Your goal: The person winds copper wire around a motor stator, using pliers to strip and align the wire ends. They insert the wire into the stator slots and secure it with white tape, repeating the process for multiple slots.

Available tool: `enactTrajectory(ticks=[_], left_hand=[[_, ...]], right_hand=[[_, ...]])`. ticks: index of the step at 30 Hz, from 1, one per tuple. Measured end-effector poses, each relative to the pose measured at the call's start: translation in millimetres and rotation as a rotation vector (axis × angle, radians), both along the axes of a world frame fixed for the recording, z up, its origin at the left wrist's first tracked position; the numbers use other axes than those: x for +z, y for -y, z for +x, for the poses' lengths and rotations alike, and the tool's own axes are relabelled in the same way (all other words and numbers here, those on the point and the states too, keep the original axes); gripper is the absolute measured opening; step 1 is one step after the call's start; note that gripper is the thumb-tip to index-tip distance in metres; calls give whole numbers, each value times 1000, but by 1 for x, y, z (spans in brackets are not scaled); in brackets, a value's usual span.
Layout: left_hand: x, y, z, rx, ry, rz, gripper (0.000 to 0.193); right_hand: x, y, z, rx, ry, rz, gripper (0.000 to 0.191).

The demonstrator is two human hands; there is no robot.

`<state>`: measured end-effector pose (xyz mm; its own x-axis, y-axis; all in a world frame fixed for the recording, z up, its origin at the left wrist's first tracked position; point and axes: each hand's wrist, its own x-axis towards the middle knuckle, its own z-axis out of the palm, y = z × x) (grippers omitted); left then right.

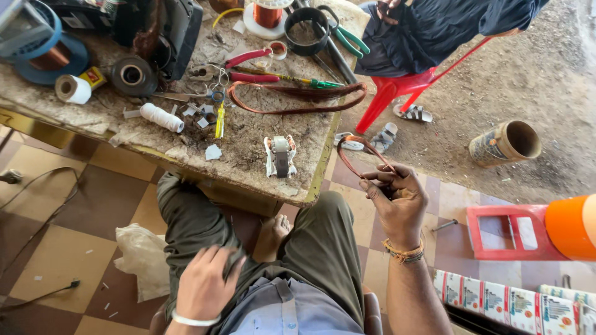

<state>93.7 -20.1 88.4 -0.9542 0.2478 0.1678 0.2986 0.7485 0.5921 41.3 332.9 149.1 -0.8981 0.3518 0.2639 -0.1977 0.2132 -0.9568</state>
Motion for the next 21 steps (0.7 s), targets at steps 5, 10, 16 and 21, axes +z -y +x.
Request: enactTrajectory(ticks=[5,10,16,21], left_hand=[[35,-23,-49,-117,-35,212,14],[29,-12,-89,-197,-121,446,14],[-50,65,-82,189,-13,403,13],[-149,93,-123,658,489,125,13]], right_hand=[[-1,11,-14,-29,7,52,36],[2,39,-44,10,9,39,37],[5,73,-104,-34,-71,225,43],[-42,86,-165,-17,-135,328,43]])
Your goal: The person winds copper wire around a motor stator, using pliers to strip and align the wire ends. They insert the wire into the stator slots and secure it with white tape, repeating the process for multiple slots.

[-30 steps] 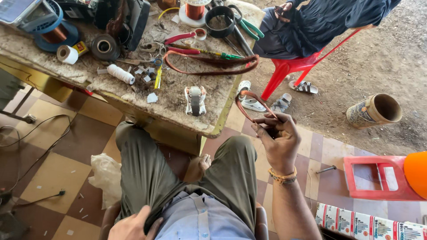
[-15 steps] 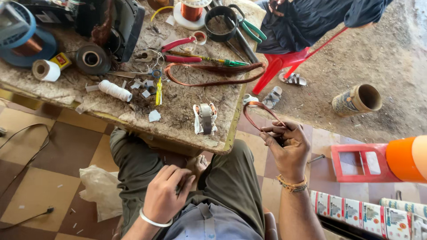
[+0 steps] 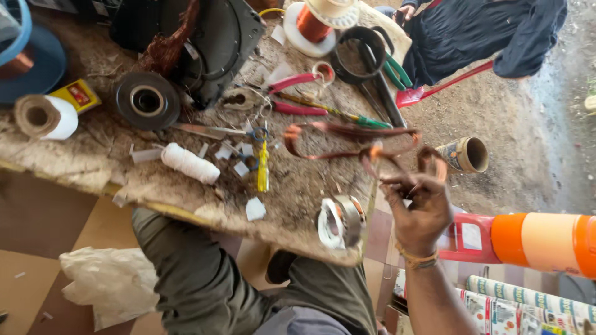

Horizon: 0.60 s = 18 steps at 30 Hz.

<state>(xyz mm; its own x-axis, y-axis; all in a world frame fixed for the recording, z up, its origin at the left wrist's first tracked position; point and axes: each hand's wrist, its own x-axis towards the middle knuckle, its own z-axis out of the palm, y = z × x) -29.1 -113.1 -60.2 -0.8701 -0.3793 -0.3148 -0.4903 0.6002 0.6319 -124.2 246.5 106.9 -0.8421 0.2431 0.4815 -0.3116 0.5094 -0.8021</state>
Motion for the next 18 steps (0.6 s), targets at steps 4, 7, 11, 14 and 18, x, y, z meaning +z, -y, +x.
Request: enactTrajectory(ticks=[4,7,11,14,18], left_hand=[[-41,2,-31,-5,171,-48,13],[-63,-4,-39,-20,218,-67,13],[-85,-14,-53,-23,247,-97,13],[-83,-18,-58,-8,275,-123,13],[-59,-22,-60,-1,327,-151,13]], right_hand=[[-45,15,-17,-83,69,-44,43],[-66,16,-21,-90,56,-100,43],[-84,7,-29,-64,21,18,42],[-90,0,-34,-130,21,106,45],[-79,-8,-32,-120,244,302,42]])
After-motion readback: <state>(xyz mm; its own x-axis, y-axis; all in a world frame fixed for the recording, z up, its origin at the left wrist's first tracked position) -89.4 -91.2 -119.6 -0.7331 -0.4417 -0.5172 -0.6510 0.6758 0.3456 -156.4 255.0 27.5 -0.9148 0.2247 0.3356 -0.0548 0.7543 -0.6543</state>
